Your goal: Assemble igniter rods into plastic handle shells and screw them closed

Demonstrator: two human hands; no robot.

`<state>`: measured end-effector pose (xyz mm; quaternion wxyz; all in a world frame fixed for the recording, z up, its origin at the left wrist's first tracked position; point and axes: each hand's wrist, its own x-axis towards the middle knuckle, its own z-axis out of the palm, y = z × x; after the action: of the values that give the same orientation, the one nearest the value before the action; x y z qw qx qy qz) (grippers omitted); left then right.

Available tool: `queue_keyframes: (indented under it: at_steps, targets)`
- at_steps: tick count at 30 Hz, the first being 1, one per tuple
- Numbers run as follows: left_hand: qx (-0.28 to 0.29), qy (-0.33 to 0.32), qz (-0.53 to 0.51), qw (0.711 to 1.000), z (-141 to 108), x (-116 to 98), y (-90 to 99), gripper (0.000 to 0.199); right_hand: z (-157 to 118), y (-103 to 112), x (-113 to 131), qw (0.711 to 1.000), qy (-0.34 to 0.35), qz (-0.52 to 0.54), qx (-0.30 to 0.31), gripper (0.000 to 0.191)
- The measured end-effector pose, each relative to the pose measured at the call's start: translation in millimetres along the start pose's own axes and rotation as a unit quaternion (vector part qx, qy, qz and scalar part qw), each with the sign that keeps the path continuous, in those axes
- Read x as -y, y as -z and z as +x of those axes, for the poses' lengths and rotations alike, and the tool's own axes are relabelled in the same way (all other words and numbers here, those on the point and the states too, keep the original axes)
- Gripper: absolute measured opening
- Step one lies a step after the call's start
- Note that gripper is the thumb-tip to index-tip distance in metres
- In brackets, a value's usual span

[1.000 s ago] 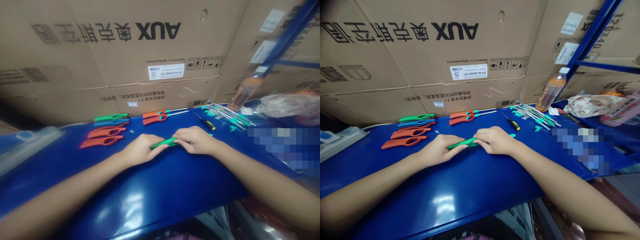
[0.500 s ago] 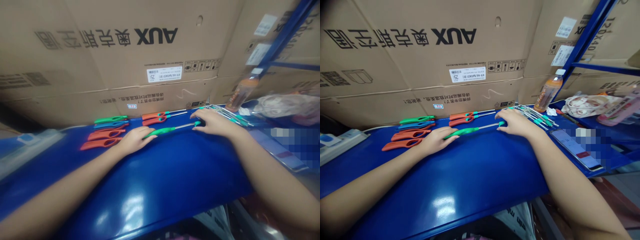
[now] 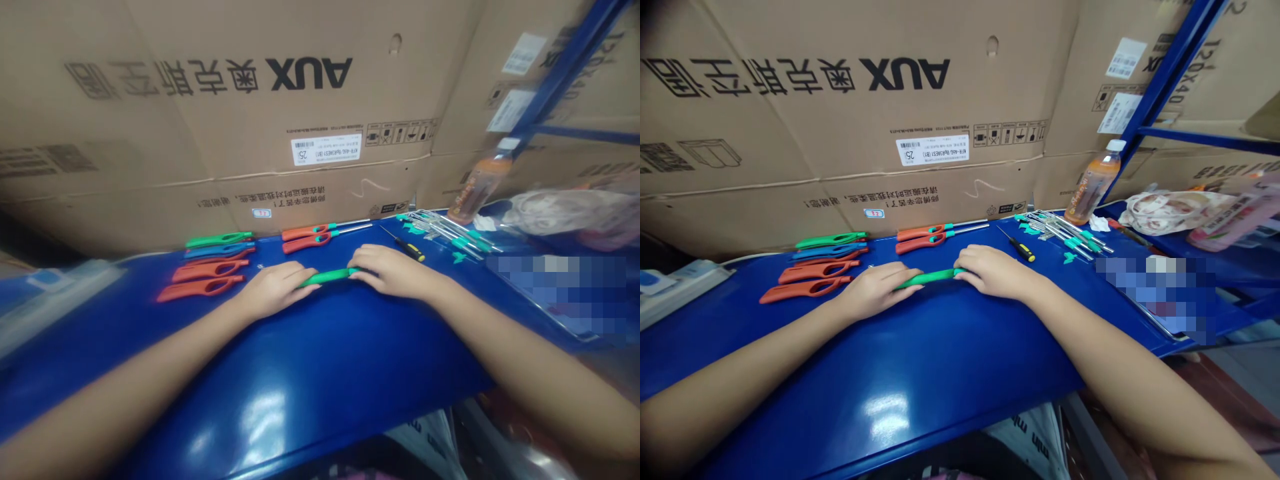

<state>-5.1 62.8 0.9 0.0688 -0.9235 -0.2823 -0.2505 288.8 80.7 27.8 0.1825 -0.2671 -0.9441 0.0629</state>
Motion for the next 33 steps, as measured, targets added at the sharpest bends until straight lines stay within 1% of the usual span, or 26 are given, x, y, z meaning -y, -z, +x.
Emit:
queue_keyframes:
  at_steps: [2, 4, 9, 11, 14, 17, 20, 23, 26, 29, 33]
  targets:
    - [-0.001, 0.004, -0.006, 1.000, 0, -2, -0.6, 0.032, 0, -3, 0, 1.000, 0.003, 0.003, 0.002, 0.021]
    - [-0.005, 0.018, -0.033, 0.999, 1, -2, -1.4, 0.031, -1, -2, -4, 1.000, 0.003, 0.000, -0.003, 0.021]
    - [-0.030, 0.080, -0.109, 0.990, 3, -9, -1.5, 0.027, -4, 2, -7, 0.999, 0.022, -0.046, -0.009, 0.023]
    - [-0.023, 0.082, -0.110, 0.990, 2, -13, -0.5, 0.028, -5, 2, -4, 0.999, 0.026, -0.037, 0.004, 0.025]
    - [-0.014, 0.057, -0.087, 0.994, 1, -16, 1.5, 0.029, -6, 1, 0, 1.000, 0.018, -0.016, 0.016, 0.027]
    - [-0.012, 0.057, -0.085, 0.995, 2, -17, 3.1, 0.029, -8, -2, 0, 0.999, 0.027, -0.039, -0.013, 0.028]
    - [-0.003, 0.086, -0.125, 0.988, 4, -17, 2.4, 0.029, -9, -4, 0, 0.996, 0.035, -0.074, -0.033, 0.029]
    - [0.045, 0.097, -0.157, 0.982, 6, -17, -0.6, 0.030, -7, -6, -2, 0.998, 0.005, -0.055, 0.001, 0.026]
    - [0.095, 0.102, -0.165, 0.976, 9, -19, -3.1, 0.031, -4, -7, -7, 0.998, -0.040, 0.019, 0.053, 0.016]
    - [0.103, 0.099, -0.172, 0.975, 10, -22, -2.9, 0.033, -6, -3, -18, 0.989, -0.079, 0.101, 0.076, 0.011]
    - [0.092, 0.098, -0.183, 0.974, 8, -21, -2.9, 0.036, -12, 7, -28, 0.970, -0.157, 0.159, 0.097, 0.026]
